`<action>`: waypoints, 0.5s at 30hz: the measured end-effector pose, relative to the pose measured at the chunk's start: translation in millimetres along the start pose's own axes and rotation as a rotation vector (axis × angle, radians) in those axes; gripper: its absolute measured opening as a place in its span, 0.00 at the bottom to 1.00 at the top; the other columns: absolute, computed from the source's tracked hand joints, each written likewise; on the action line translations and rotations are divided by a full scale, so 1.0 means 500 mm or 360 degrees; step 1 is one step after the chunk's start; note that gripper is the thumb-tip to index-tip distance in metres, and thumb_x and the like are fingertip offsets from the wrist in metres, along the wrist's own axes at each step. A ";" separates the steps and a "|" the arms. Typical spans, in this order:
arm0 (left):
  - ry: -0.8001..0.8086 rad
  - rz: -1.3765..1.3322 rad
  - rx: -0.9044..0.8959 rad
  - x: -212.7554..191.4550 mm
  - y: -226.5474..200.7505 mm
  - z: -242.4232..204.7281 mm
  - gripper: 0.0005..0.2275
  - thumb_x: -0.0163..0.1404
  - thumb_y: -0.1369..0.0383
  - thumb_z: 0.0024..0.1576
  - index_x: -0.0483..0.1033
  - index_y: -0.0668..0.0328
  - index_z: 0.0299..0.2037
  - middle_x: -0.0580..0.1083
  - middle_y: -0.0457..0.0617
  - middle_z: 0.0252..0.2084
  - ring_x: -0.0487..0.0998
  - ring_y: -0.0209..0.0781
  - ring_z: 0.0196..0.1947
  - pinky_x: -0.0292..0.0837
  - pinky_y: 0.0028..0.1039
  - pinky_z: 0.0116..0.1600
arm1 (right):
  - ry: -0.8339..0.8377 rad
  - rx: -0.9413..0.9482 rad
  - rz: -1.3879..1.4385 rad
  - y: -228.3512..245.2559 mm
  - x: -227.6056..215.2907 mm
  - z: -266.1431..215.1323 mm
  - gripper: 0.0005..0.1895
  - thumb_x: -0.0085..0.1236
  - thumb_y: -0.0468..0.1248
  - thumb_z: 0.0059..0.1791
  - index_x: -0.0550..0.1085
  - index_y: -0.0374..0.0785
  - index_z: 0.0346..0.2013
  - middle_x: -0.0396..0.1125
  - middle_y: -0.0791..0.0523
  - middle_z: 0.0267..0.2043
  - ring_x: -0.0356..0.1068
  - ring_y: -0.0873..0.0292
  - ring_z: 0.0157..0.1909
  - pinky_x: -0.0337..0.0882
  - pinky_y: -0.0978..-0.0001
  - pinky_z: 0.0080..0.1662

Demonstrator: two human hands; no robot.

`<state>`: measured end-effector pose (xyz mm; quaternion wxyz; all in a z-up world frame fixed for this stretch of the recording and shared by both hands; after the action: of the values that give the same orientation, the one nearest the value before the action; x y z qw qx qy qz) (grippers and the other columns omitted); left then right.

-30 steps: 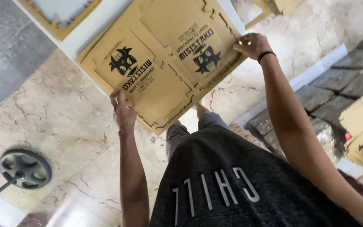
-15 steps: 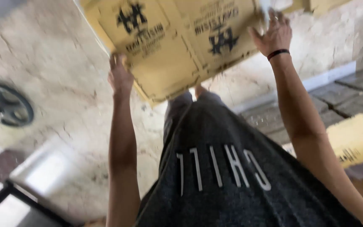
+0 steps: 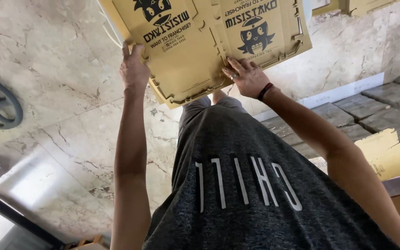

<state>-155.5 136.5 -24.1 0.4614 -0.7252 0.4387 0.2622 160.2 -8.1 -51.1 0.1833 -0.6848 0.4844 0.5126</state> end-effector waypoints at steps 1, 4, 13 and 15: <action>0.0028 -0.0049 -0.0031 -0.004 -0.004 -0.006 0.21 0.55 0.83 0.54 0.72 0.45 0.53 0.57 0.41 0.69 0.78 0.55 0.56 0.82 0.52 0.49 | -0.0010 -0.0060 -0.0019 0.006 -0.011 -0.001 0.30 0.40 0.39 0.53 0.63 0.45 0.72 0.49 0.47 0.78 0.57 0.41 0.67 0.71 0.42 0.55; 0.0069 -0.0091 -0.0101 0.000 0.000 0.002 0.24 0.50 0.87 0.55 0.70 0.44 0.54 0.53 0.47 0.72 0.78 0.53 0.55 0.86 0.43 0.45 | 0.0056 -0.0139 -0.0038 0.011 -0.059 0.012 0.28 0.40 0.38 0.54 0.62 0.42 0.71 0.50 0.46 0.76 0.65 0.42 0.59 0.77 0.45 0.51; 0.0310 0.0221 -0.0195 0.068 0.078 0.035 0.37 0.47 0.86 0.55 0.55 0.38 0.72 0.54 0.66 0.70 0.75 0.68 0.56 0.76 0.47 0.52 | -0.0467 -0.0212 -0.0089 0.041 -0.320 -0.004 0.17 0.50 0.36 0.53 0.74 0.43 0.57 0.72 0.54 0.55 0.77 0.54 0.42 0.79 0.62 0.37; 0.0278 0.0252 -0.0114 0.088 0.101 0.068 0.33 0.49 0.84 0.57 0.59 0.41 0.71 0.64 0.71 0.64 0.76 0.74 0.54 0.76 0.51 0.50 | -0.0625 -0.0232 -0.0158 0.045 -0.383 -0.004 0.13 0.50 0.37 0.53 0.79 0.44 0.48 0.74 0.55 0.51 0.77 0.55 0.44 0.77 0.69 0.40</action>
<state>-178.0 140.1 -95.5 0.3730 -0.7244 0.5234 0.2492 141.1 71.1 123.7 0.2492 -0.6062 0.3667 0.6602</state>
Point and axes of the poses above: each hand's wrist, its own z-axis towards the middle knuckle, its own x-axis out of the palm, y = z × x, the point moved 9 cm from there along z, towards the middle knuckle
